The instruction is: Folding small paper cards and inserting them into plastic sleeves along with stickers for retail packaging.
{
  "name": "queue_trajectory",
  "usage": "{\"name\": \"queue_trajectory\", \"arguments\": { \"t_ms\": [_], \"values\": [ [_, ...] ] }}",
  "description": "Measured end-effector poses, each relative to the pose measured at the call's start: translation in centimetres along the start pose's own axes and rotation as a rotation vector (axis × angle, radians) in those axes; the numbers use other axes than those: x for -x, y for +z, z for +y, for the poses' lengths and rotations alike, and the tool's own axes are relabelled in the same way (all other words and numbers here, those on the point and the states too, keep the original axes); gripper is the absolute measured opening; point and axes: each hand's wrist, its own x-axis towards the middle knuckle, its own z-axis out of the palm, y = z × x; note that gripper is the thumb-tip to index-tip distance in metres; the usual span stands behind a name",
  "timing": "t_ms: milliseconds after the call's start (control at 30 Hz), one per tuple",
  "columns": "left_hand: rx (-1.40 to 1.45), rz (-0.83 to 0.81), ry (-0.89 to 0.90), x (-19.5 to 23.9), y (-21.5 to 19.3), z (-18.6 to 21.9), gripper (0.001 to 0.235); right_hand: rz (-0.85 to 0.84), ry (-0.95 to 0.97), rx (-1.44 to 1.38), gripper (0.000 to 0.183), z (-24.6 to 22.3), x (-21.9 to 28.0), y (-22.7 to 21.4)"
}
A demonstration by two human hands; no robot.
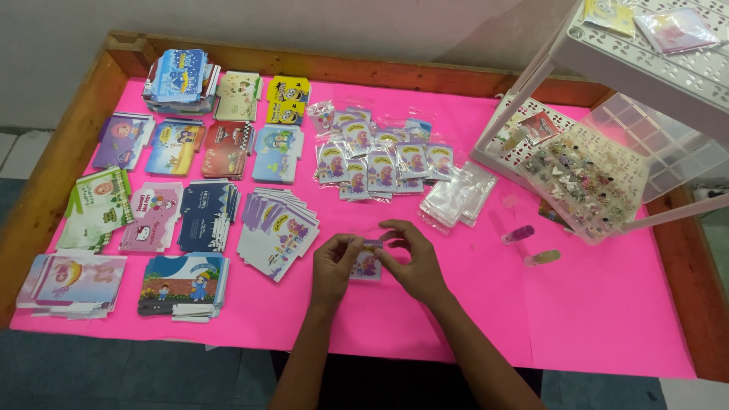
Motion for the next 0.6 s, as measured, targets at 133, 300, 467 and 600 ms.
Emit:
{"name": "queue_trajectory", "arguments": {
  "t_ms": [133,300,467,600],
  "values": [
    [-0.005,-0.020,0.025,-0.1,-0.1,-0.3,0.006,0.011,0.153,-0.177,0.061,-0.1,0.5,0.2],
    [0.006,0.001,0.031,-0.1,0.0,0.0,0.008,0.052,0.012,0.050,0.052,-1.6,0.1,0.4],
    [-0.007,0.007,0.025,0.0,0.0,0.4,0.010,0.010,0.192,-0.160,0.031,1.2,0.0,0.5],
    [0.004,-0.014,-0.007,0.1,-0.1,0.3,0.013,0.017,0.237,-0.204,0.019,0.6,0.1,0.0]
  ]
}}
